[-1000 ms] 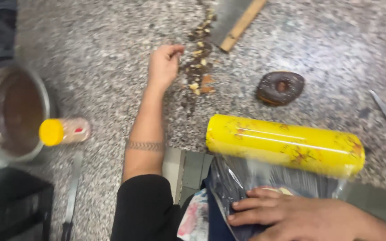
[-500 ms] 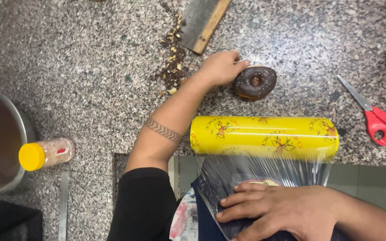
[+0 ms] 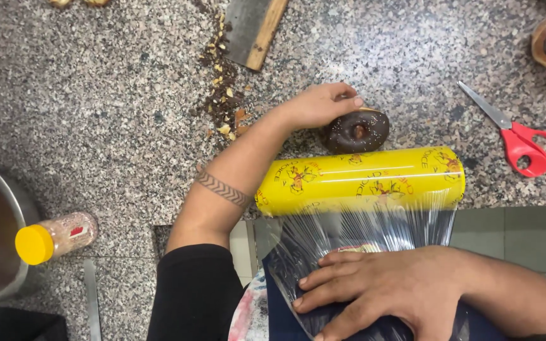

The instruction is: The person wraps individual donuts in plastic wrap by placing them on the film, folding the wrap over them, and cutting the film with scissors.

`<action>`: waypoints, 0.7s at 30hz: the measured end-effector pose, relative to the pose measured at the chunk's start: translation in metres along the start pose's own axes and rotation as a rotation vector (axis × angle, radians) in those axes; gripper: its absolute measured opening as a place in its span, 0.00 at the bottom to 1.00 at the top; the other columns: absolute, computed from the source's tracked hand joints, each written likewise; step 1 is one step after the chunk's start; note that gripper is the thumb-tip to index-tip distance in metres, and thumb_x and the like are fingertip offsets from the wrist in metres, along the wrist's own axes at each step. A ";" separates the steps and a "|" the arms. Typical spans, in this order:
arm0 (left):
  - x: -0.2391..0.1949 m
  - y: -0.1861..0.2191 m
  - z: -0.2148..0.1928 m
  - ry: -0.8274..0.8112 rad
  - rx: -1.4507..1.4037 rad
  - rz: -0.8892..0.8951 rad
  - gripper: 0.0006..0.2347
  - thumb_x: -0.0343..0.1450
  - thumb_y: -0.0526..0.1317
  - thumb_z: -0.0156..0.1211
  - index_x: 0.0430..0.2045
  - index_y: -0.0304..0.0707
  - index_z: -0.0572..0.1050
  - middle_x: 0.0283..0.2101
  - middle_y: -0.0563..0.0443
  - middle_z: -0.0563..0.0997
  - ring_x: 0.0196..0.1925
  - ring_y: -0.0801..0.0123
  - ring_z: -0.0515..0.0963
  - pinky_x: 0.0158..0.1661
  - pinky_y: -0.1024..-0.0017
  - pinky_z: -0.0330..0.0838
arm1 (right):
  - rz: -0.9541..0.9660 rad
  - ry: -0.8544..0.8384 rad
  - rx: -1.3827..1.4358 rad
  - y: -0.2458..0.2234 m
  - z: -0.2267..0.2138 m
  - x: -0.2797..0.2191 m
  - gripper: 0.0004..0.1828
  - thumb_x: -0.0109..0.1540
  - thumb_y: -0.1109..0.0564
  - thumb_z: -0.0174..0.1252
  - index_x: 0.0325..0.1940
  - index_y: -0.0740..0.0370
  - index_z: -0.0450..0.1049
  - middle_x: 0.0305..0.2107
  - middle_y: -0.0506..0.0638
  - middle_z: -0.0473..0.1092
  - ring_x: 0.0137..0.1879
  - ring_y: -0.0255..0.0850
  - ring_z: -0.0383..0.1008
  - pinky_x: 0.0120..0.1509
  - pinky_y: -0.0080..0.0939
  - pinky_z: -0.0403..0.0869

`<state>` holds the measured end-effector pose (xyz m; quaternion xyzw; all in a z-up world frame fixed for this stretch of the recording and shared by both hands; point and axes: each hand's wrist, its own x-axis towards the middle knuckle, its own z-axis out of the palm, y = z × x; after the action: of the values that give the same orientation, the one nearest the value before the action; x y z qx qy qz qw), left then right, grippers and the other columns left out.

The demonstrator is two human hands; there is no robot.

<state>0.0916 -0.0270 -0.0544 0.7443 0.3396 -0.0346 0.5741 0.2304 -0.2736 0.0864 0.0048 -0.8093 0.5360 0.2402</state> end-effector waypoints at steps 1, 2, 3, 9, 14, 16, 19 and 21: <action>0.002 -0.002 0.002 -0.004 -0.002 -0.002 0.26 0.71 0.57 0.56 0.55 0.34 0.74 0.51 0.40 0.82 0.52 0.58 0.82 0.52 0.65 0.75 | 0.001 0.003 0.003 0.000 0.000 0.000 0.42 0.58 0.35 0.60 0.74 0.49 0.65 0.76 0.57 0.56 0.84 0.58 0.53 0.89 0.64 0.52; 0.003 -0.003 0.004 0.004 0.023 0.018 0.26 0.71 0.57 0.56 0.53 0.33 0.76 0.49 0.40 0.83 0.51 0.59 0.83 0.51 0.65 0.76 | -0.002 0.001 0.009 0.000 0.001 0.000 0.42 0.58 0.35 0.60 0.74 0.49 0.65 0.76 0.58 0.56 0.84 0.59 0.53 0.88 0.65 0.52; 0.006 -0.004 0.006 0.014 0.048 0.039 0.26 0.71 0.57 0.57 0.51 0.31 0.77 0.48 0.40 0.84 0.49 0.60 0.84 0.50 0.66 0.77 | -0.003 -0.003 0.014 0.001 0.001 0.000 0.42 0.58 0.35 0.60 0.74 0.49 0.65 0.76 0.58 0.56 0.84 0.59 0.53 0.88 0.66 0.52; 0.010 0.009 0.004 -0.041 0.078 -0.187 0.26 0.69 0.60 0.58 0.43 0.33 0.82 0.37 0.44 0.86 0.38 0.65 0.86 0.42 0.67 0.78 | 0.011 -0.003 0.006 0.000 0.002 0.000 0.43 0.57 0.36 0.61 0.75 0.48 0.65 0.76 0.58 0.56 0.82 0.58 0.51 0.88 0.66 0.52; 0.009 0.000 0.008 -0.118 -0.155 -0.044 0.22 0.65 0.58 0.67 0.34 0.36 0.76 0.33 0.49 0.82 0.33 0.70 0.80 0.34 0.71 0.75 | 0.009 -0.003 0.028 -0.001 0.000 0.003 0.43 0.57 0.36 0.61 0.75 0.48 0.65 0.76 0.59 0.56 0.84 0.60 0.53 0.87 0.66 0.52; 0.013 -0.012 0.014 -0.177 -0.264 -0.016 0.21 0.64 0.57 0.70 0.34 0.38 0.74 0.32 0.51 0.80 0.31 0.72 0.78 0.31 0.73 0.72 | 0.013 -0.005 0.030 -0.001 0.000 0.003 0.43 0.56 0.36 0.61 0.75 0.48 0.65 0.76 0.59 0.56 0.84 0.60 0.53 0.87 0.67 0.52; 0.023 -0.033 0.022 -0.253 -0.348 0.079 0.22 0.64 0.53 0.77 0.38 0.38 0.72 0.35 0.50 0.79 0.35 0.73 0.78 0.36 0.76 0.72 | 0.020 0.000 0.019 -0.002 0.001 0.001 0.43 0.57 0.36 0.61 0.75 0.48 0.65 0.76 0.59 0.56 0.82 0.58 0.51 0.88 0.66 0.52; 0.026 -0.038 0.021 -0.278 -0.482 0.034 0.24 0.64 0.51 0.79 0.37 0.36 0.70 0.35 0.50 0.75 0.34 0.72 0.73 0.34 0.72 0.68 | 0.015 -0.005 0.007 -0.002 0.001 0.002 0.42 0.57 0.37 0.60 0.74 0.49 0.65 0.76 0.58 0.56 0.84 0.59 0.53 0.88 0.65 0.51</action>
<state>0.0976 -0.0290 -0.1040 0.5800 0.2433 -0.0448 0.7762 0.2292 -0.2750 0.0886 0.0009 -0.8082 0.5405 0.2339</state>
